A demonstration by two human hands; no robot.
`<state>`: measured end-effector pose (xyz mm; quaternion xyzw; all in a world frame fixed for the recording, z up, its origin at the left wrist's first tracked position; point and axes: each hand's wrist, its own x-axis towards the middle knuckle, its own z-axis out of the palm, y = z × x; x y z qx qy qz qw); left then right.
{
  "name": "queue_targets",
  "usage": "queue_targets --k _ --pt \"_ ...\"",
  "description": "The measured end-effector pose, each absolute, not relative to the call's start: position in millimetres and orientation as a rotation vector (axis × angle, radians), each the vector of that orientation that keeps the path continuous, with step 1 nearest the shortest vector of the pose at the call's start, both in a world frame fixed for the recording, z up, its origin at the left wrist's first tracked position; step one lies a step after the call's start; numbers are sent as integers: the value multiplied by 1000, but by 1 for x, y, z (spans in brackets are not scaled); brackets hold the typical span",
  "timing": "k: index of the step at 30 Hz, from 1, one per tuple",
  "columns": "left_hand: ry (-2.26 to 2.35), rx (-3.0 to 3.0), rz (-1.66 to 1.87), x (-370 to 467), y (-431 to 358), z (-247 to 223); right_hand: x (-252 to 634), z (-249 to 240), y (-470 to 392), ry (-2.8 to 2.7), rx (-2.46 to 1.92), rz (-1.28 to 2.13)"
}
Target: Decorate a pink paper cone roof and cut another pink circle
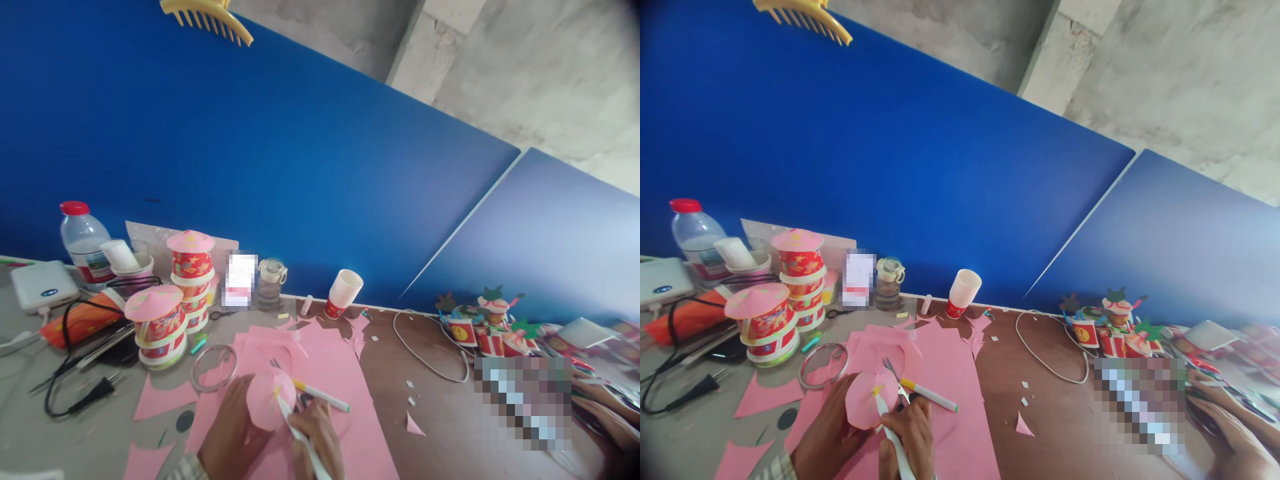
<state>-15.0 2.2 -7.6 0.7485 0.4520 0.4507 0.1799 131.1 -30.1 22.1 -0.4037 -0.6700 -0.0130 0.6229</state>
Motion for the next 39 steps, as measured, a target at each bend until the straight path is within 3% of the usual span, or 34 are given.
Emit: queue_targets --k 39 --pt "1272 2107 1282 -15 2 -8 131 25 -30 -1498 -894 59"
